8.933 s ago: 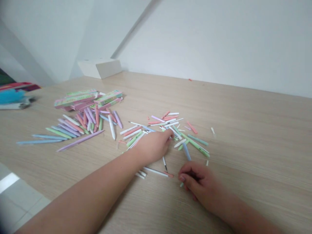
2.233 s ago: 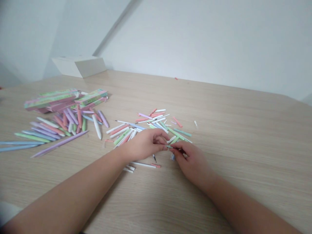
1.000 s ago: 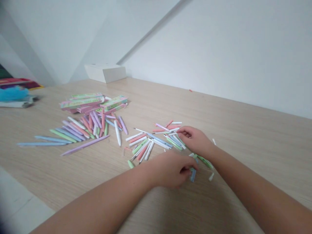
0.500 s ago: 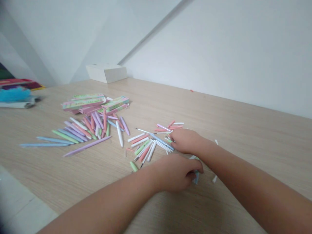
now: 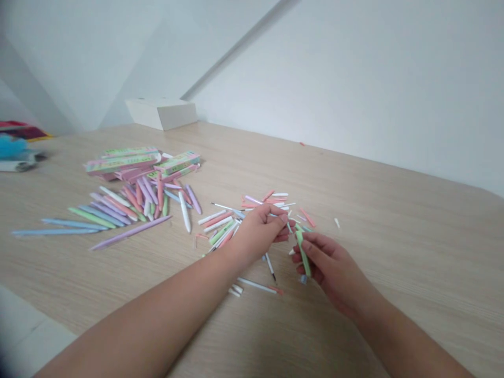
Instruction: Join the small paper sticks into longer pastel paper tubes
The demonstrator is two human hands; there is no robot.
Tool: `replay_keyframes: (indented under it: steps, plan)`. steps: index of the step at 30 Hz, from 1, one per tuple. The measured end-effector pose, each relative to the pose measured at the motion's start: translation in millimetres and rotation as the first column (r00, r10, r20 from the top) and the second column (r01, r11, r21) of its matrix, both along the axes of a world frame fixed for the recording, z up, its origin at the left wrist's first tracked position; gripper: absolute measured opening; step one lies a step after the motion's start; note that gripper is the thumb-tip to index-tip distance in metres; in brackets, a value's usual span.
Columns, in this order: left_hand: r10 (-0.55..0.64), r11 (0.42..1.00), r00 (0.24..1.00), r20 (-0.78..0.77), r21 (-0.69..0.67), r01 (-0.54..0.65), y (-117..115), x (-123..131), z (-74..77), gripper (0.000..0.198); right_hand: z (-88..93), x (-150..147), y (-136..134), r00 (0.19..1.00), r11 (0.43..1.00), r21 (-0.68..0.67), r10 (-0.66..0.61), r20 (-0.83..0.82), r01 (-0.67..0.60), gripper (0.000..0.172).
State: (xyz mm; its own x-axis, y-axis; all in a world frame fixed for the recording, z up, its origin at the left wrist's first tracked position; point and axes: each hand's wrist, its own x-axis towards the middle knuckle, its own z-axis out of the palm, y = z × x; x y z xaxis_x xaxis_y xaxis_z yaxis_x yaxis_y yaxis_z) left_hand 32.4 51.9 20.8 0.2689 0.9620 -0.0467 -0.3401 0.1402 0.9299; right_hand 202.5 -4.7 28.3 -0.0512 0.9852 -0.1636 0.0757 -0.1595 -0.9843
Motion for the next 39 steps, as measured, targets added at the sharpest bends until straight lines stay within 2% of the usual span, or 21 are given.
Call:
replay_keyframes:
  steps: [4,10,12,13,14,15,17,19,20,21,22,24,25,27,29,31,33,36,39]
  plan:
    - [-0.010,0.999,1.000,0.002,-0.031,0.010,-1.6,-0.6,-0.7,0.009,-14.2,-5.3,-23.6,0.999,1.000,-0.007,-0.008,-0.047,0.008,0.035]
    - [-0.027,0.999,0.998,-0.065,0.046,0.030,-0.4,-3.6,-2.5,0.008,-28.6,-3.4,-15.7,0.999,0.996,0.080,-0.040,0.028,0.037,0.030]
    - [-0.028,0.998,0.998,-0.060,0.047,0.031,-0.2,-4.4,-1.5,0.008,-27.0,2.7,-14.2,0.990,0.985,0.172,-0.052,0.129,0.030,0.030]
    - [-0.025,0.999,0.998,-0.053,0.046,0.028,-0.2,-4.8,-1.0,0.008,-23.6,6.3,-15.6,0.972,0.975,0.221,-0.032,0.232,-0.021,0.029]
    - [-0.018,0.999,0.999,-0.050,0.048,0.021,-0.2,-5.2,-0.7,0.008,-18.7,9.8,-19.0,0.930,0.962,0.252,0.007,0.367,-0.107,0.029]
    - [-0.007,0.998,0.999,-0.050,0.055,0.010,-0.1,-5.6,-0.6,0.008,-12.8,12.6,-24.6,0.854,0.944,0.248,0.063,0.516,-0.219,0.027]
    - [0.010,0.997,0.998,-0.068,0.079,-0.004,0.8,-6.6,-1.3,0.008,-1.1,13.8,-41.8,0.626,0.889,0.134,0.195,0.755,-0.438,0.023]
    - [0.016,0.994,0.995,-0.102,0.110,-0.005,2.6,-7.6,-3.5,0.009,5.3,7.0,-63.5,0.451,0.843,0.054,0.232,0.862,-0.535,0.030]
    - [0.019,0.992,0.993,-0.119,0.123,-0.005,3.8,-8.0,-5.0,0.010,5.2,0.7,-74.0,0.399,0.828,0.053,0.211,0.892,-0.558,0.040]
    - [0.023,0.991,0.990,-0.137,0.137,-0.004,5.0,-8.3,-6.7,0.011,3.1,-7.0,-83.2,0.366,0.818,0.068,0.180,0.913,-0.571,0.047]
    - [0.026,0.989,0.988,-0.155,0.151,-0.003,6.1,-8.4,-8.3,0.011,-0.7,-15.1,-90.3,0.328,0.803,0.057,0.176,0.928,-0.593,0.040]
    - [0.035,0.984,0.982,-0.184,0.177,-0.002,7.7,-8.5,-10.7,0.011,-11.3,-29.4,-97.6,0.250,0.741,0.005,0.220,0.943,-0.671,0.013]
    - [0.037,0.982,0.979,-0.200,0.188,0.001,8.1,-8.7,-11.3,0.011,-16.8,-34.2,-98.2,0.223,0.714,-0.006,0.227,0.948,-0.700,0.009]
    - [0.030,0.975,0.967,-0.251,0.222,0.028,8.4,-10.6,-11.1,0.011,-26.0,-38.2,-96.1,0.208,0.676,0.024,0.191,0.959,-0.737,0.013]
    - [0.043,0.955,0.937,-0.347,0.290,0.064,9.3,-15.9,-9.0,0.011,-31.9,-36.0,-92.8,0.204,0.647,0.059,0.152,0.967,-0.760,0.009]
    - [0.124,0.910,0.868,-0.481,0.404,0.094,11.8,-25.8,-5.2,0.016,-34.8,-31.5,-91.0,0.184,0.614,0.065,0.132,0.974,-0.786,0.007]
    - [0.278,0.842,0.738,-0.614,0.526,0.121,16.1,-39.7,-0.1,0.022,-35.9,-28.0,-90.9,0.151,0.589,0.051,0.121,0.981,-0.807,0.011]
    - [0.488,0.755,0.458,-0.743,0.622,0.206,24.8,-63.1,6.9,0.025,-36.0,-27.5,-91.9,0.112,0.588,0.029,0.105,0.988,-0.808,0.014]
    - [0.550,0.746,0.203,-0.810,0.586,0.317,34.4,-81.2,8.4,0.029,-36.7,-29.4,-92.0,0.118,0.605,0.027,0.111,0.987,-0.796,0.010]
